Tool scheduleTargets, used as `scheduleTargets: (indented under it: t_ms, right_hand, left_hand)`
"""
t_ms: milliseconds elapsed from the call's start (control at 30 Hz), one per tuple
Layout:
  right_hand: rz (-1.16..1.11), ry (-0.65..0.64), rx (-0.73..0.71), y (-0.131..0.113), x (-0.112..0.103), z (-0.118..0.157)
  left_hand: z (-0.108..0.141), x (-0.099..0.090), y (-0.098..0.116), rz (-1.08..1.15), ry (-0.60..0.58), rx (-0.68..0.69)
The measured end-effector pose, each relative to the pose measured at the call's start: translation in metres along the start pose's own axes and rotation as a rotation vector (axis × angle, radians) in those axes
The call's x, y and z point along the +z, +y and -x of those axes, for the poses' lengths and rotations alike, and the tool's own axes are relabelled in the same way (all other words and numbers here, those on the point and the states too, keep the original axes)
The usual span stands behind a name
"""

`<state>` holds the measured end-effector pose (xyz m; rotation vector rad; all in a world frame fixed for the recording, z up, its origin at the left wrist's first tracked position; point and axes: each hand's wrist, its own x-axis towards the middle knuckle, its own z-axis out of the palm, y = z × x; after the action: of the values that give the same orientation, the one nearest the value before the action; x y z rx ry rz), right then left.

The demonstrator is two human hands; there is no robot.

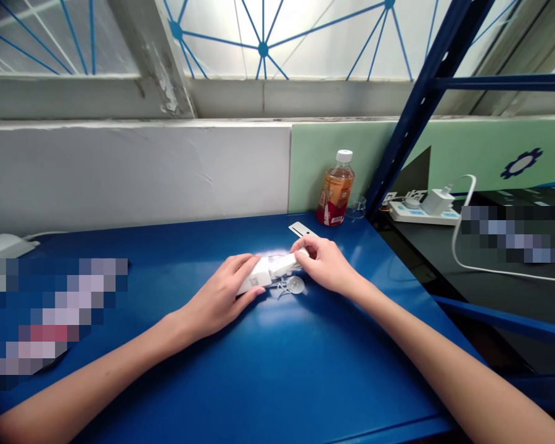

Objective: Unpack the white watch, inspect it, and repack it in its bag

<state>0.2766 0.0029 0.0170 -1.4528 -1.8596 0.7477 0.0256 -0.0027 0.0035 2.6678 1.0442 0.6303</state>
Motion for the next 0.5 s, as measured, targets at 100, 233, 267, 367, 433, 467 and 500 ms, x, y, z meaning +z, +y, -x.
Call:
scheduleTargets:
  t_ms: [100,233,267,367,433,467,500]
  right_hand:
    - [0.011,-0.088,-0.050,-0.003,0.004,0.003]
    - [0.292,-0.093,-0.215,-0.005,0.005,0.008]
    - [0.369,-0.070,-0.240,-0.004,0.005,0.009]
    - [0.474,-0.035,-0.316,0.001,0.001,0.007]
    - [0.443,-0.076,-0.402,0.003,-0.004,0.005]
    - [0.417,-0.108,-0.449,0.003,-0.007,0.004]
    - [0.392,-0.145,-0.486,0.004,-0.010,0.003]
  left_hand:
    - [0.000,0.001,-0.001,-0.011,0.025,0.010]
    - [-0.001,0.000,0.000,-0.060,-0.039,0.015]
    - [-0.001,0.000,0.000,-0.080,-0.070,0.014]
    - [0.000,0.000,0.001,-0.131,-0.174,-0.009]
    - [0.000,0.000,0.002,-0.136,-0.219,-0.024]
    - [0.001,0.000,0.002,-0.132,-0.229,-0.026]
    - [0.001,-0.001,0.002,-0.126,-0.232,-0.026]
